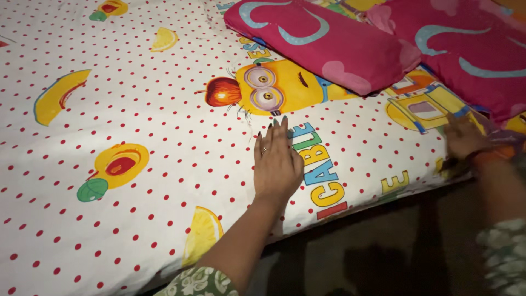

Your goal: The person smooths a bedsheet by hand and folds pink pillowcases on a bed.

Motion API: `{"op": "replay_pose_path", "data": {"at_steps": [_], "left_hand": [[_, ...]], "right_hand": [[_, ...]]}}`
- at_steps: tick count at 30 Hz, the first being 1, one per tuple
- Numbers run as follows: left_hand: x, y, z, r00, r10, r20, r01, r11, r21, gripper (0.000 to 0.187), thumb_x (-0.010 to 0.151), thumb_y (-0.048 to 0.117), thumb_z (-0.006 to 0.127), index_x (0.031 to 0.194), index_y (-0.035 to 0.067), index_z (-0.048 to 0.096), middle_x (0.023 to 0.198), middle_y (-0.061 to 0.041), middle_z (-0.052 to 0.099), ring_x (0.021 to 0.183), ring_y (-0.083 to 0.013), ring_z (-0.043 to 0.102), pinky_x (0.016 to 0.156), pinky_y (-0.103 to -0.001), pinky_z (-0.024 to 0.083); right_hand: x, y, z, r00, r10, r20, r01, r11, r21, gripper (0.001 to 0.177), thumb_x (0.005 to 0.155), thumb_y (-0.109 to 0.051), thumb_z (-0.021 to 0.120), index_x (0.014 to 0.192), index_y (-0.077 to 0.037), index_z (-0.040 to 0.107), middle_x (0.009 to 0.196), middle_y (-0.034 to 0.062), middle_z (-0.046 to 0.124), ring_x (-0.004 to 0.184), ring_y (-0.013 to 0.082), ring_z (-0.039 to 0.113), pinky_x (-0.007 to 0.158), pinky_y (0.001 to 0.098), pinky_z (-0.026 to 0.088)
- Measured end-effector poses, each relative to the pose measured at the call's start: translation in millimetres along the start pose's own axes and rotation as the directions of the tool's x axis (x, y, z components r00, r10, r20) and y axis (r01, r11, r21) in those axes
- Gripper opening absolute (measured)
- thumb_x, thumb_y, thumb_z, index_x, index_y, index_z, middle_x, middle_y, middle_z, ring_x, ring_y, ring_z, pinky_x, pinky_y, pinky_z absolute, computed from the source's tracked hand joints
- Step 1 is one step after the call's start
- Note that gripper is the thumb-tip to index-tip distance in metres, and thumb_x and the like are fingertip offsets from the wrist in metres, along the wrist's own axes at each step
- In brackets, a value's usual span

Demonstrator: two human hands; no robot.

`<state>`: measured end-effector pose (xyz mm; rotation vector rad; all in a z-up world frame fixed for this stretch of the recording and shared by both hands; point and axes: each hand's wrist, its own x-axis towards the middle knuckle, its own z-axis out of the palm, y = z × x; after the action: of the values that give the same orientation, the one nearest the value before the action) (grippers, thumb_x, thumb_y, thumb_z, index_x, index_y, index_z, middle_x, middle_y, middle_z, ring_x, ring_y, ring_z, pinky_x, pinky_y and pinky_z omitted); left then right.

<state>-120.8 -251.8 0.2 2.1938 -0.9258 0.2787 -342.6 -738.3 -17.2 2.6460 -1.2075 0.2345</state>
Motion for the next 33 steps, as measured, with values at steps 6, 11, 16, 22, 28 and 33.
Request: {"op": "replay_pose_path", "data": {"at_steps": [6, 11, 16, 22, 28, 33], "left_hand": [[-3, 0, 0, 0.991, 0.044, -0.125, -0.043, 0.999, 0.007, 0.070, 0.090, 0.019, 0.048, 0.157, 0.005, 0.035, 0.157, -0.019, 0.044, 0.149, -0.0317, 0.039, 0.125, -0.050, 0.022], [-3, -2, 0, 0.985, 0.096, -0.145, -0.093, 0.995, 0.027, 0.071, 0.089, 0.018, 0.052, 0.156, 0.004, 0.034, 0.159, -0.016, 0.042, 0.147, -0.0306, 0.038, 0.122, -0.052, 0.022], [-4, -1, 0, 0.984, 0.092, -0.153, -0.095, 0.995, -0.010, 0.071, 0.088, 0.016, 0.052, 0.157, 0.005, 0.035, 0.160, -0.016, 0.042, 0.149, -0.0285, 0.039, 0.123, -0.051, 0.024], [-2, -1, 0, 0.987, 0.079, -0.143, -0.077, 0.997, 0.020, 0.070, 0.088, 0.017, 0.051, 0.156, 0.006, 0.037, 0.159, -0.015, 0.043, 0.149, -0.0293, 0.039, 0.123, -0.051, 0.023], [-3, -4, 2, 0.983, 0.102, -0.150, -0.097, 0.994, 0.040, 0.071, 0.088, 0.020, 0.052, 0.156, 0.006, 0.035, 0.160, -0.016, 0.042, 0.150, -0.0296, 0.035, 0.123, -0.052, 0.020], [-5, -4, 3, 0.984, 0.106, -0.141, -0.101, 0.994, 0.043, 0.071, 0.088, 0.016, 0.052, 0.157, 0.007, 0.035, 0.160, -0.015, 0.043, 0.151, -0.0271, 0.037, 0.125, -0.050, 0.019]], "right_hand": [[2, -210, -25, 0.901, -0.393, -0.184, 0.379, 0.919, -0.108, 0.043, 0.105, -0.018, 0.051, 0.143, 0.002, 0.057, 0.142, 0.0233, 0.057, 0.137, 0.0372, 0.048, 0.123, 0.0484, 0.032], [-54, -349, -21, 0.650, -0.748, -0.135, 0.685, 0.499, 0.531, 0.047, 0.096, -0.020, 0.056, 0.140, -0.005, 0.058, 0.155, 0.0140, 0.048, 0.147, 0.0296, 0.042, 0.125, 0.0420, 0.031], [4, -146, 22, 0.920, -0.333, -0.204, 0.378, 0.891, 0.250, 0.067, 0.108, -0.047, 0.040, 0.159, -0.004, 0.040, 0.164, 0.0167, 0.038, 0.154, 0.0289, 0.032, 0.128, 0.0438, 0.018], [14, -49, -8, 0.949, 0.250, 0.191, -0.278, 0.951, 0.137, 0.087, 0.103, -0.064, 0.039, 0.155, 0.005, 0.039, 0.162, 0.0304, 0.035, 0.151, 0.0441, 0.033, 0.123, 0.0557, 0.023], [-53, -290, -14, 0.542, -0.755, -0.368, 0.708, 0.647, -0.283, 0.049, 0.096, -0.029, 0.054, 0.142, -0.013, 0.051, 0.157, 0.0161, 0.045, 0.149, 0.0381, 0.037, 0.120, 0.0540, 0.023], [-70, -308, -29, 0.748, -0.627, -0.216, 0.630, 0.569, 0.529, 0.055, 0.101, -0.042, 0.057, 0.145, -0.009, 0.055, 0.156, 0.0111, 0.050, 0.148, 0.0276, 0.042, 0.126, 0.0451, 0.025]]}}
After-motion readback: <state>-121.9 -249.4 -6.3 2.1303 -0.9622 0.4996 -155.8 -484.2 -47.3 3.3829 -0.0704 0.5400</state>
